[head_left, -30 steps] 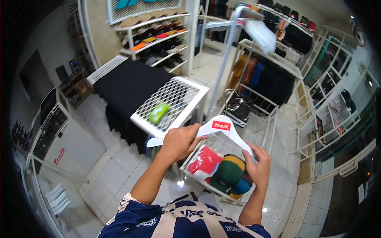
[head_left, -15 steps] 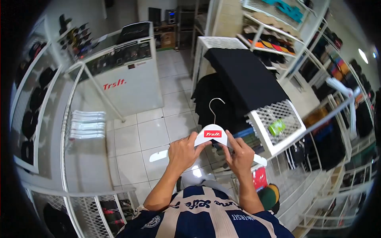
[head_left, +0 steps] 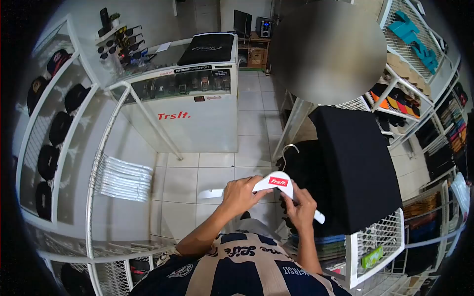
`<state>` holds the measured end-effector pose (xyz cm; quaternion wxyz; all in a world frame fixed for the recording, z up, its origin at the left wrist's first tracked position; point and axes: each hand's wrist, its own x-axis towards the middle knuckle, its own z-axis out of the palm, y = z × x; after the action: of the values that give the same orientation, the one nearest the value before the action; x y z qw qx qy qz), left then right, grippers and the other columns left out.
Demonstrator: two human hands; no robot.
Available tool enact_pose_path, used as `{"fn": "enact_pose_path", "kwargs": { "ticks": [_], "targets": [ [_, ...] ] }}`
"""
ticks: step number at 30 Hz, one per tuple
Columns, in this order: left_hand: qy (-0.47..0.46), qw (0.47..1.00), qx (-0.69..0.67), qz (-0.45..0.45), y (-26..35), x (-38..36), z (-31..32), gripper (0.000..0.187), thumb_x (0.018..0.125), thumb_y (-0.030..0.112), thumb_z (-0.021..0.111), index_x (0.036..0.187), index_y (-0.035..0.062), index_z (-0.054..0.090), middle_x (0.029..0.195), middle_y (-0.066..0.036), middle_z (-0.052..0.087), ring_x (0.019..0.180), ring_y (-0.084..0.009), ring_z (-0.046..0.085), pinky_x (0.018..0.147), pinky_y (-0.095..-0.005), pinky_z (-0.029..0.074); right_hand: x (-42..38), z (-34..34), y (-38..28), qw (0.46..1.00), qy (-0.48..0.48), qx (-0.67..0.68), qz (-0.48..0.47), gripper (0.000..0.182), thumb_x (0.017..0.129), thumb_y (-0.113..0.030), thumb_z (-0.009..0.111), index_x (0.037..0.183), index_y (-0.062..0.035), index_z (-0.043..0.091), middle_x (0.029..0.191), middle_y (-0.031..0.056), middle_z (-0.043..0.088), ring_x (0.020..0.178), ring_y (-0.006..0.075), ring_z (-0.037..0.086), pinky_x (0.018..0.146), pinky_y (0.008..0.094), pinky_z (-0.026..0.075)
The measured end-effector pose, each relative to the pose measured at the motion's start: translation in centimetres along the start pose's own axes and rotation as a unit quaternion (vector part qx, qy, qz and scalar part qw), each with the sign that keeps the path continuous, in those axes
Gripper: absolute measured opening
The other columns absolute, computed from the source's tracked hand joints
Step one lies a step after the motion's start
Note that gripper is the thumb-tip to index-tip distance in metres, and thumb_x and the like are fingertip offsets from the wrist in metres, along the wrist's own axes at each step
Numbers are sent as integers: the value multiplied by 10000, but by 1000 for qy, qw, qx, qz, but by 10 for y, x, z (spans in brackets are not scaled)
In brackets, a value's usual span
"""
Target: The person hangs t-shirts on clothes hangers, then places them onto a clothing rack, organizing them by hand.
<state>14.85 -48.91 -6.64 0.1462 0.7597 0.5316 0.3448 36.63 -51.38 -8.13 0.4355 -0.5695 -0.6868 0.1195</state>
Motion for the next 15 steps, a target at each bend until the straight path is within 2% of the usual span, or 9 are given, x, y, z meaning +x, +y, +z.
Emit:
{"fn": "enact_pose_path", "kwargs": {
  "ticks": [2,3,5,6,9,10,13,14,15],
  "targets": [
    [-9,1000,-18,8,-6,35,-10,411,899,466,747,1033,78,715,797,-153,728,706,-369,716,636,-455,561,34,4,0,1000,19,-2,-13,433,828,-114,825,1251,-77,739,787,115,644,580,207,625,551,330,507],
    [-18,1000,-15,14,-9,53,-13,411,899,466,747,1033,78,715,797,-153,728,706,-369,716,636,-455,561,50,6,-3,999,23,24,12,462,790,-93,854,1238,-62,742,834,125,628,683,214,620,630,329,512],
    [15,999,-32,37,-10,82,-12,413,894,447,760,1064,73,718,819,-151,738,723,-365,720,640,-444,560,77,7,-2,998,61,-11,-12,470,775,-90,862,1231,-69,748,868,123,607,743,218,614,666,332,516],
    [-8,999,-36,29,-11,96,-10,414,893,440,766,1072,69,721,855,-157,746,746,-364,723,653,-433,560,84,7,1,997,69,-23,7,485,760,-86,871,1230,-70,748,883,114,589,763,218,596,680,334,513],
    [-34,992,-90,86,-16,136,15,416,889,440,771,1071,69,727,867,-161,749,734,-363,722,667,-426,562,99,-2,21,990,119,-71,-4,493,778,-120,854,1259,-107,747,888,110,612,707,213,605,648,333,523],
    [-78,987,-115,77,-11,149,22,377,866,354,814,1090,58,747,896,-167,752,744,-332,733,670,-388,559,100,-5,28,987,141,-81,15,479,772,-129,866,1238,-102,757,857,103,604,692,213,592,628,331,507],
    [-161,956,-187,157,-8,192,55,349,895,321,785,1106,46,745,917,-176,749,793,-337,733,714,-396,560,88,-17,37,969,186,-104,125,465,763,-144,883,1211,-95,769,819,91,587,680,198,572,608,319,482],
    [-218,938,-221,154,-6,207,63,310,926,281,749,1116,35,744,968,-187,746,889,-342,717,798,-406,547,82,-19,40,959,204,-126,151,468,750,-162,900,1195,-89,776,798,84,575,677,183,552,601,311,465],
    [-240,927,-231,174,-5,222,71,310,926,281,749,1116,35,744,968,-187,746,889,-342,717,798,-406,547,75,-20,40,948,224,-123,188,485,738,-165,910,1194,-74,772,790,78,564,677,174,533,599,304,456]
  ]
}}
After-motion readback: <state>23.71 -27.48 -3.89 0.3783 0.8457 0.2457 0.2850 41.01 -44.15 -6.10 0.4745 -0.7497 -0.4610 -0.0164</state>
